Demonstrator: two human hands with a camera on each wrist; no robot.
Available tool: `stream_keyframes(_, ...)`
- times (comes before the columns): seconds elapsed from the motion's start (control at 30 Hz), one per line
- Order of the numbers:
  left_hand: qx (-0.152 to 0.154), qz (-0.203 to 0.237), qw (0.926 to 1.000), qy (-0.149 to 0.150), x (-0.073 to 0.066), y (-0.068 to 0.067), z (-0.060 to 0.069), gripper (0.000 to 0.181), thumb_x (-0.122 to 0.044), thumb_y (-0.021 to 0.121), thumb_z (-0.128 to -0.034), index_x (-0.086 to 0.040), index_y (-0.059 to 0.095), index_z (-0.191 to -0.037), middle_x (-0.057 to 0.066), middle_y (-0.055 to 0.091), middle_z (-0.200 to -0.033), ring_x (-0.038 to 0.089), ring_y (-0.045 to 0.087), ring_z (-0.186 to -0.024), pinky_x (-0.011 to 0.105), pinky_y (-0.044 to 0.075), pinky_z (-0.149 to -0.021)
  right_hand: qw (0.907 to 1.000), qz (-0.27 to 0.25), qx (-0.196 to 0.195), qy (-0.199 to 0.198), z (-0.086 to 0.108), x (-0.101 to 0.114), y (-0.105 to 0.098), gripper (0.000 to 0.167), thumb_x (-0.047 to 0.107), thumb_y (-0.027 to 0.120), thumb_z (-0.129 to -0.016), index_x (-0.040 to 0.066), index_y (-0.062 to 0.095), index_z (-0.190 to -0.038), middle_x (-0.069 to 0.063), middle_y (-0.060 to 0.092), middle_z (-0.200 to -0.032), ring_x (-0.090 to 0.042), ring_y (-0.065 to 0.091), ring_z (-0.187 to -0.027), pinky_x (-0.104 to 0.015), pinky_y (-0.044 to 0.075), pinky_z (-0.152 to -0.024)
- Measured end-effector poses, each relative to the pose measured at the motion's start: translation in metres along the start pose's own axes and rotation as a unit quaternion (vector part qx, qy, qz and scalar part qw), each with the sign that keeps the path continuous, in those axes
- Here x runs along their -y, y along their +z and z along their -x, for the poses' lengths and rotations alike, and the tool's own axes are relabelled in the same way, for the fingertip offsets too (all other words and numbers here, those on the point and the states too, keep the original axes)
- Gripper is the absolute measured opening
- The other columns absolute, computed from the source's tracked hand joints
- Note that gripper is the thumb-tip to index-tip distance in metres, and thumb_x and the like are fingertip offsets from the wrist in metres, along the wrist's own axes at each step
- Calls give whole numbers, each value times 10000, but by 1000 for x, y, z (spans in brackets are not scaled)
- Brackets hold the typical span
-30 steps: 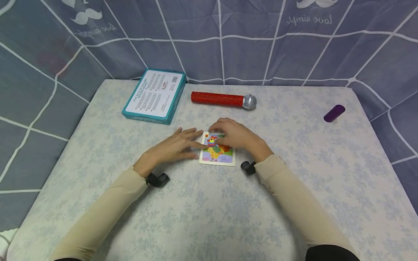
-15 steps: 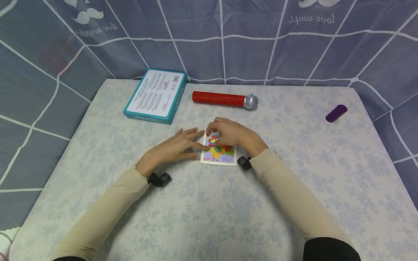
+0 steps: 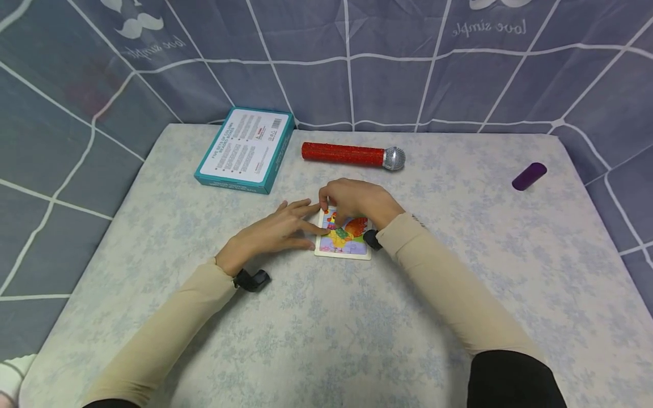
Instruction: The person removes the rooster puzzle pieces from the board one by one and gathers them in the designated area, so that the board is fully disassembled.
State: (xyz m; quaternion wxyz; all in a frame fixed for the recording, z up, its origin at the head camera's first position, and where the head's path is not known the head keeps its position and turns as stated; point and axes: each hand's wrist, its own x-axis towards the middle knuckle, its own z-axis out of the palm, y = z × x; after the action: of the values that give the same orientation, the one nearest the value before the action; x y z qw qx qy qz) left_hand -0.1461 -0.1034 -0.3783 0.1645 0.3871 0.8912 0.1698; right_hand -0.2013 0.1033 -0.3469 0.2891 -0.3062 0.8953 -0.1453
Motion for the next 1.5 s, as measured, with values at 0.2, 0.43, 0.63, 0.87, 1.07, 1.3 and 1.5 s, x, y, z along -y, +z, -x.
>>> stream_keyframes(0.2, 37, -42, 10000, -45, 0, -1, -2, 413, -340, 738, -874, -273, 679, -1277, 96, 319, -1576, 370, 227, -1448, 746, 167, -1051, 9996, 202, -2, 221, 0, 5, -2, 325, 143, 851, -770, 185, 639, -1012, -25, 591, -1057, -211, 529, -931, -364, 472, -786)
stream_keyframes(0.43, 46, 35, 10000, -37, 0, -2, -1, 401, -329, 737, -873, -261, 688, -1265, 86, 312, -1580, 378, 219, -1450, 753, 168, -1045, 9969, 778, -12, 67, -1, 17, -1, 292, 123, 838, -781, 111, 674, -1022, -29, 630, -1041, -201, 551, -881, -346, 495, -782)
stream_keyframes(0.63, -10, 89, 10000, 13, -1, -1, -1, 392, -315, 742, -871, -247, 696, -1254, 86, 321, -1576, 395, 223, -1447, 757, 174, -1039, 9933, 1137, -132, 168, 0, 27, 2, 280, 127, 851, -769, 88, 700, -1002, -20, 660, -1029, -179, 602, -857, -347, 523, -778)
stream_keyframes(0.87, 5, 125, 9999, 39, -1, -1, -1, 398, -317, 738, -872, -238, 691, -1259, 87, 307, -1581, 391, 224, -1446, 756, 169, -1041, 9934, 1136, -48, 124, -3, 25, 0, 298, 133, 858, -760, 92, 703, -1011, -15, 665, -994, -186, 607, -836, -353, 525, -765)
stream_keyframes(1.07, 64, 137, 9999, 18, 0, -1, -1, 402, -323, 725, -879, -237, 682, -1269, 83, 291, -1588, 380, 205, -1456, 754, 159, -1046, 9943, 1056, 105, 143, -10, 22, -3, 265, 137, 864, -753, 105, 689, -948, 2, 657, -941, -185, 603, -816, -341, 515, -738)
stream_keyframes(1.3, 80, 156, 9998, -17, -1, -1, -1, 396, -323, 726, -881, -239, 686, -1267, 88, 293, -1587, 381, 199, -1459, 747, 158, -1053, 9954, 895, 308, 177, -10, 19, -4, 217, 127, 839, -781, 108, 662, -905, -14, 638, -934, -192, 575, -813, -333, 498, -718)
stream_keyframes(1.5, -1, 137, 9999, 2, 0, 0, -1, 397, -318, 734, -876, -239, 688, -1262, 86, 297, -1585, 382, 216, -1451, 749, 167, -1049, 9955, 940, 79, 51, -5, 16, -1, 270, 135, 826, -794, 105, 674, -1014, -18, 627, -1039, -192, 570, -850, -344, 506, -779)
